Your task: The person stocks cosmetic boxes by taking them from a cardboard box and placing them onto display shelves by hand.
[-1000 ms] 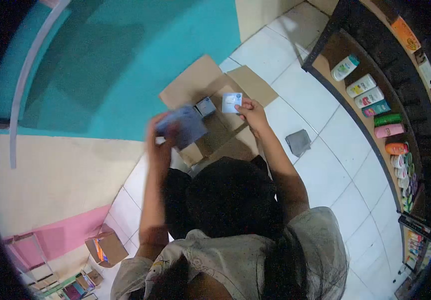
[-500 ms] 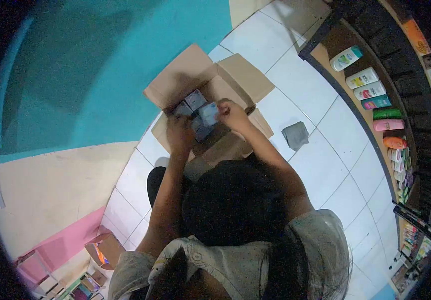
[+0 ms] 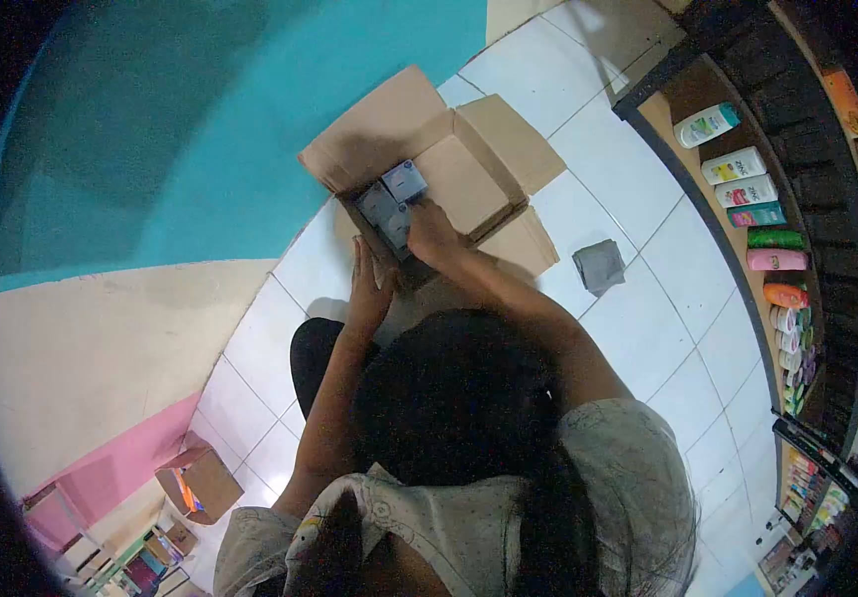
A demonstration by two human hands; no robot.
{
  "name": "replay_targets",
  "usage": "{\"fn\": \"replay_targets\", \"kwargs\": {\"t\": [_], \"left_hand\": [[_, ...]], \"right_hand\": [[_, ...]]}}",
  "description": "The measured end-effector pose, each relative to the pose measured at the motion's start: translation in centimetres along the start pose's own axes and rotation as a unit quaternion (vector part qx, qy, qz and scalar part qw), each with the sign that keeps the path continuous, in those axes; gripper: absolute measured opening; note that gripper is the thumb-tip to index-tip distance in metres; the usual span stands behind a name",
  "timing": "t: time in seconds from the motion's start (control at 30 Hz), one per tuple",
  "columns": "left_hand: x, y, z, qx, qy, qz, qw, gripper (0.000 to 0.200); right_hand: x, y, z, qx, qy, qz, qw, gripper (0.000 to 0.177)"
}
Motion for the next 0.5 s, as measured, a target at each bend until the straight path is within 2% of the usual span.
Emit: {"fn": "replay_targets", "kwargs": {"t": [0.07,0.17,0.27,0.37,0.47,0.5], "left_hand": [[-0.3,0.2,0.0,0.003,0.004,0.003,1.0,0.08],[-0.4,0.4,0.4,0.008,0.006,0.002,1.0,0.079],[-0.2,0.5,0.6,0.015,0.003,-0.002,1.0,0.079],[-0.1,0.4,0.6,0.027,0.002,-0.007,1.0,0.079],[-0.3,0.3,0.6,0.038,0.013,-0.004,0.999,0.079],[-0.3,0.3,0.6,0.036,0.015,-0.002,0.999,0.08]], "right_hand": [[0.6,0.4,-0.2,-0.031,0.011,-0.099,0.995,0.038],[-0.9,-0.1,-1.8,-0.075,-0.079,-0.042,0.993,0.041],[-2.7,-1.4,-2.6,0.072,-0.139,-0.046,0.987,0.042],[-1.8,-4.1,-4.7,0.009,-0.144,-0.23,0.962,0.034],[-1.8,-6.3,-5.0,0.047,-0.187,-0.029,0.981,0.038],[-1.5,-6.6,-4.8,0.015,-0.144,-0.063,0.987,0.037]]}}
Point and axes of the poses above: each hand's wrist, its own y-axis away from the middle knuckle, its own x-axis out of the palm, z = x × y, the point moved 1 cm from there along -y, towards the middle knuckle, and after that the axes turned 11 degrees about -x, right-handed, at the moved point
